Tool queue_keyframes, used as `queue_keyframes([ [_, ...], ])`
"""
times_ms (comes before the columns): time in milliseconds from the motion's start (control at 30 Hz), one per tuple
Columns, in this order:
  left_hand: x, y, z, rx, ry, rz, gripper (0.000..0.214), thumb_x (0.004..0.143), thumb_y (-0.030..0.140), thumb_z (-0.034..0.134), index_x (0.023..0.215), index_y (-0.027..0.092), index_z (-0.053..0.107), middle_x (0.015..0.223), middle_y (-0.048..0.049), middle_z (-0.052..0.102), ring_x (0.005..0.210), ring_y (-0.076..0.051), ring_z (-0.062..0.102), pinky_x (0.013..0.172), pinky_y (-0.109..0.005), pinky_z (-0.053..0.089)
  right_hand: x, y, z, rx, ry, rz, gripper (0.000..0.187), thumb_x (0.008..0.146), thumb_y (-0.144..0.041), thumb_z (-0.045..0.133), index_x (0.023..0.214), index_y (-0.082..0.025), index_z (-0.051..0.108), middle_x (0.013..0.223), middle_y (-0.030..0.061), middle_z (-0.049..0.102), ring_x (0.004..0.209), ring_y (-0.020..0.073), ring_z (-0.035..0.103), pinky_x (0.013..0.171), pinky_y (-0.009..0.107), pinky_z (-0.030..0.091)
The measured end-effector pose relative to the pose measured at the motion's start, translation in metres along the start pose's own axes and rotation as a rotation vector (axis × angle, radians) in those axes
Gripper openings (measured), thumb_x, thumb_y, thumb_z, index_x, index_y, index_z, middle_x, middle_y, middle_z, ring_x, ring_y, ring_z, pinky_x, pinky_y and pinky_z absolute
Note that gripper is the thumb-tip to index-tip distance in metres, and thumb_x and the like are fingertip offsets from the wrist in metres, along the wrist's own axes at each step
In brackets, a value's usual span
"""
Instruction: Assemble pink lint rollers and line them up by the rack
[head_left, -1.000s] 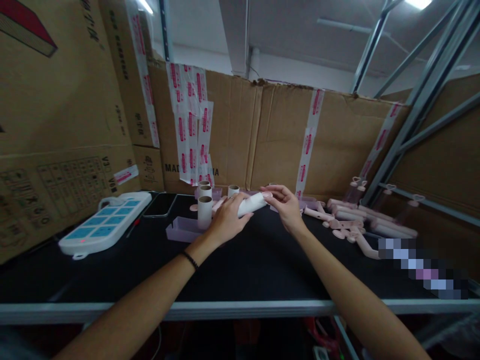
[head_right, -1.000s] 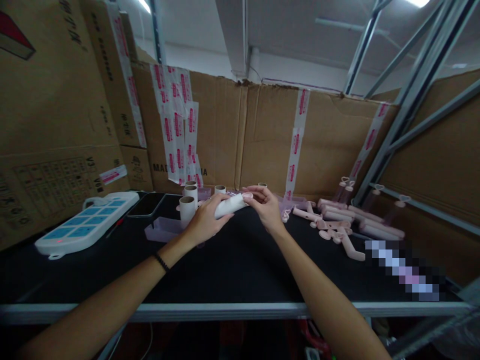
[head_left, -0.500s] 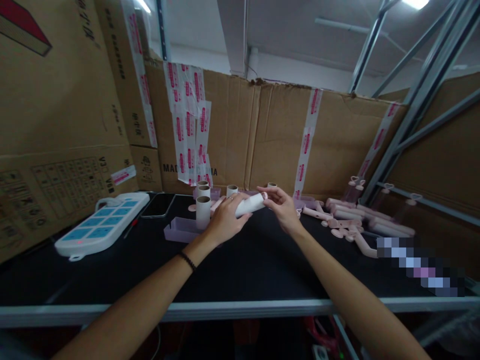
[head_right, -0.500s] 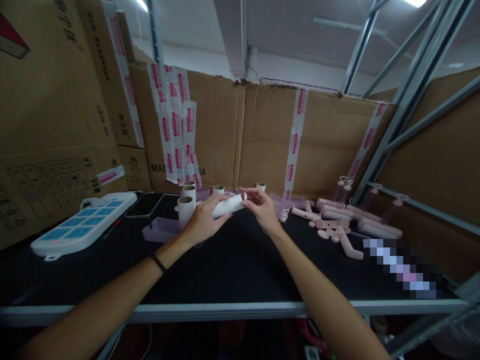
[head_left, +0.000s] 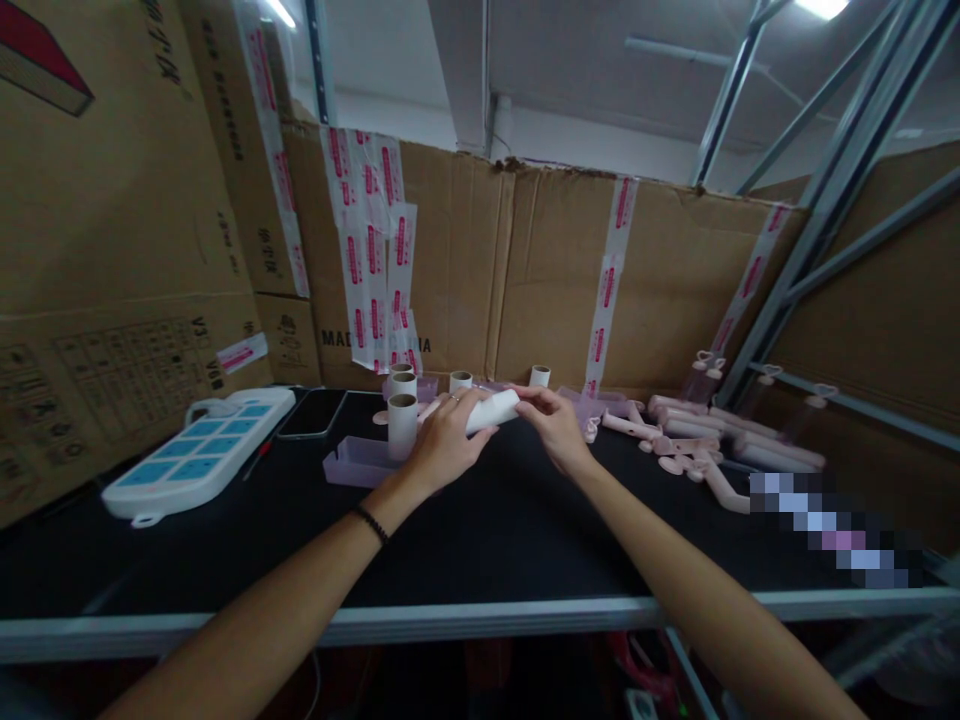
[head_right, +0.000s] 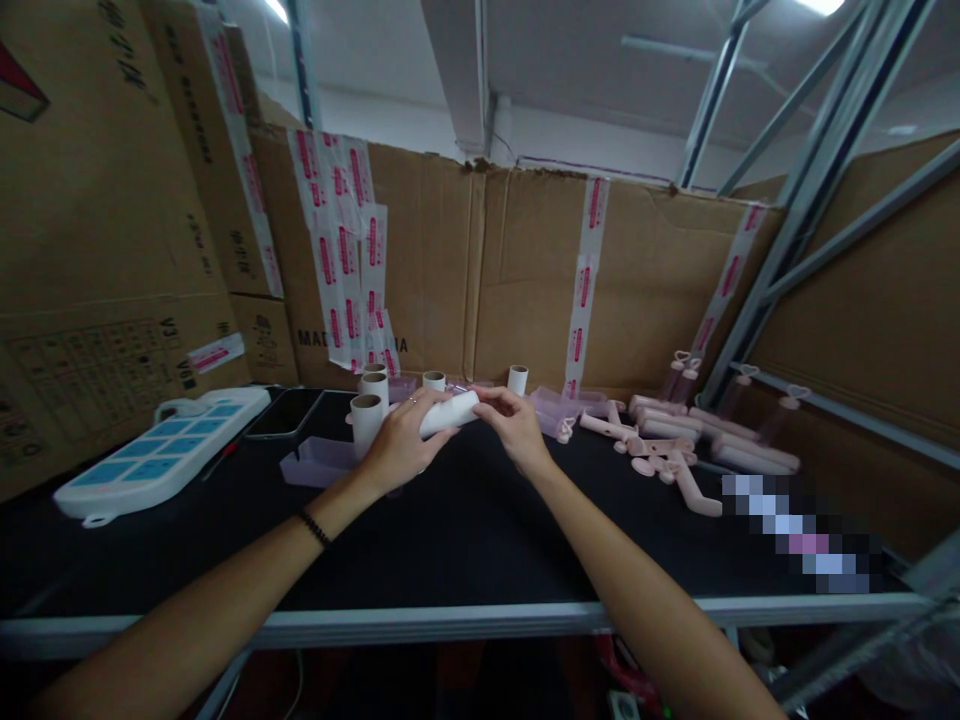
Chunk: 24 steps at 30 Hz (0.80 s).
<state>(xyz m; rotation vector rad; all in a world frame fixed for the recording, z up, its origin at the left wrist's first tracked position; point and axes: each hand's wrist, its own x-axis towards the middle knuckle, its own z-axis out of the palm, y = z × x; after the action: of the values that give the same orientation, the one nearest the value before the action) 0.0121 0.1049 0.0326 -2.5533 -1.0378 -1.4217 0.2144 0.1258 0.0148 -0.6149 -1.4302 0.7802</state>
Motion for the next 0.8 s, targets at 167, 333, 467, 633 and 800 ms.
queue_keyframes([
  [167, 0.000, 0.000, 0.004, -0.139, 0.087, -0.111, 0.037, 0.083, 0.023, 0.072, 0.118, 0.023, 0.061, 0.113, -0.0074, 0.069, 0.104, -0.027, 0.066, 0.091, -0.040, 0.051, -0.009, -0.008, 0.013, -0.142, -0.045, -0.067, 0.049, 0.090, -0.046, 0.068, 0.134, -0.024, 0.067, 0.138, 0.0075, 0.067, 0.127, 0.0258, 0.062, 0.112, 0.043, 0.047],
  [333, 0.002, 0.004, 0.002, -0.376, 0.104, -0.177, 0.049, 0.081, 0.025, 0.073, 0.128, 0.024, 0.061, 0.115, -0.0084, 0.070, 0.103, -0.028, 0.067, 0.089, -0.040, 0.053, -0.020, -0.022, 0.022, -0.300, -0.133, -0.204, 0.064, 0.095, -0.047, 0.061, 0.154, -0.029, 0.045, 0.159, 0.0056, 0.045, 0.145, 0.0253, 0.046, 0.121, 0.043, 0.037],
  [467, 0.001, 0.012, -0.002, -0.539, 0.033, -0.183, 0.066, 0.080, 0.023, 0.072, 0.143, 0.029, 0.053, 0.117, -0.0070, 0.069, 0.097, -0.025, 0.068, 0.088, -0.040, 0.055, -0.021, -0.026, 0.020, -0.351, -0.226, -0.254, 0.057, 0.099, -0.045, 0.057, 0.153, -0.032, 0.046, 0.158, 0.0037, 0.046, 0.148, 0.0249, 0.041, 0.125, 0.045, 0.030],
  [633, 0.007, 0.010, 0.000, -0.816, 0.106, -0.321, 0.052, 0.083, 0.031, 0.072, 0.133, 0.027, 0.056, 0.117, -0.0064, 0.065, 0.082, -0.020, 0.067, 0.062, -0.029, 0.057, -0.015, -0.008, 0.020, -0.242, -0.079, -0.171, 0.054, 0.103, -0.045, 0.048, 0.154, -0.031, 0.042, 0.158, 0.0063, 0.046, 0.141, 0.0228, 0.051, 0.117, 0.042, 0.042],
  [800, 0.018, -0.007, -0.002, -1.121, 0.440, -0.474, 0.046, 0.082, 0.037, 0.074, 0.121, 0.028, 0.051, 0.108, -0.0019, 0.064, 0.080, -0.016, 0.069, 0.070, -0.029, 0.060, -0.021, 0.016, 0.021, -0.580, -0.344, -0.155, 0.036, 0.099, -0.039, 0.057, 0.130, -0.024, 0.068, 0.126, 0.0094, 0.071, 0.117, 0.0251, 0.065, 0.106, 0.044, 0.049],
])
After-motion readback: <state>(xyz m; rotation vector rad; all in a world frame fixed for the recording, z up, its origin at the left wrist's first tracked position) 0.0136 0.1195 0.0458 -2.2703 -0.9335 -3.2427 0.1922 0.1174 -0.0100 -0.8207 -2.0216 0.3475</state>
